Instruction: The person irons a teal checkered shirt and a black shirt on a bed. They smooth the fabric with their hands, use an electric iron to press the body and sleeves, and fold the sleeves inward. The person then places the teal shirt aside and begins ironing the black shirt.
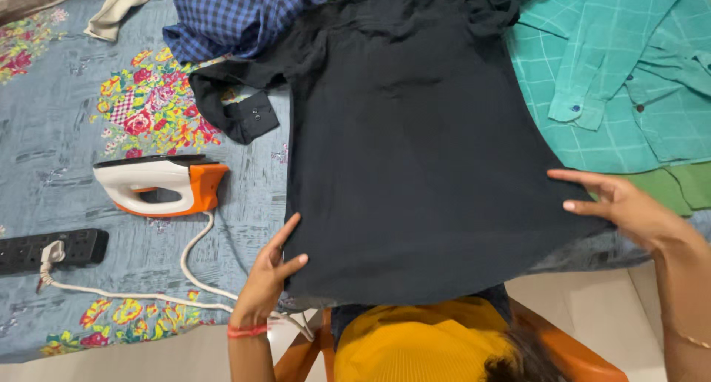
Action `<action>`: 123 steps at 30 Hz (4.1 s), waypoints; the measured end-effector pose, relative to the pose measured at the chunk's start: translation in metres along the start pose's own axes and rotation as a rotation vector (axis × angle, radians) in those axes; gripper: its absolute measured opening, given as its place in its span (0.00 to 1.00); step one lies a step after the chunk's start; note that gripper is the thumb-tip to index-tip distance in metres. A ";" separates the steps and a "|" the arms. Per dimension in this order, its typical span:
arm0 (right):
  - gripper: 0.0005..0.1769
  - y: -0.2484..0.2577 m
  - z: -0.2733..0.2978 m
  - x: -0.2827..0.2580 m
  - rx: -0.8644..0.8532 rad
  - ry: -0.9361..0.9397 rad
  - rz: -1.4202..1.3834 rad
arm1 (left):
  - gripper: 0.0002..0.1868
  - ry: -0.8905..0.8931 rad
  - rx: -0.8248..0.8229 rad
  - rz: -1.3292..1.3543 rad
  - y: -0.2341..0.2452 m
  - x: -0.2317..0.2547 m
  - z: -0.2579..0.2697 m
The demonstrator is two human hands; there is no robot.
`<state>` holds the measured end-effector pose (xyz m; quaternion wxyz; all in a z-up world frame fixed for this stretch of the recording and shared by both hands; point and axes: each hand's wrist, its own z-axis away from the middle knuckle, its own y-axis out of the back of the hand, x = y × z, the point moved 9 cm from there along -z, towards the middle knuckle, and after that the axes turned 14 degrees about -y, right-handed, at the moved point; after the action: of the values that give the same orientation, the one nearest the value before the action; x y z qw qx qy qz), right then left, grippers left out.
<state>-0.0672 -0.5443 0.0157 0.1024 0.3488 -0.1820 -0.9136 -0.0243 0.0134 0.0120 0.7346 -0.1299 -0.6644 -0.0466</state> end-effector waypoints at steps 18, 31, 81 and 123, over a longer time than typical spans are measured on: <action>0.27 0.026 0.002 0.061 0.176 -0.142 0.224 | 0.32 0.111 -0.143 -0.750 0.056 -0.007 0.029; 0.20 0.009 -0.217 -0.269 0.233 0.510 0.134 | 0.21 -0.674 0.153 -0.866 0.043 0.058 -0.348; 0.47 -0.092 -0.328 -0.336 0.872 0.524 0.552 | 0.16 -0.725 0.496 -1.823 0.042 0.061 -0.478; 0.13 -0.507 0.051 -0.401 -0.177 1.546 0.125 | 0.19 -0.446 0.849 -0.550 0.218 0.098 -0.033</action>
<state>0.1627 0.0578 0.0872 0.2792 0.8660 -0.0046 -0.4148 0.0713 0.2245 0.0784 0.5245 0.3492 -0.7739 0.0637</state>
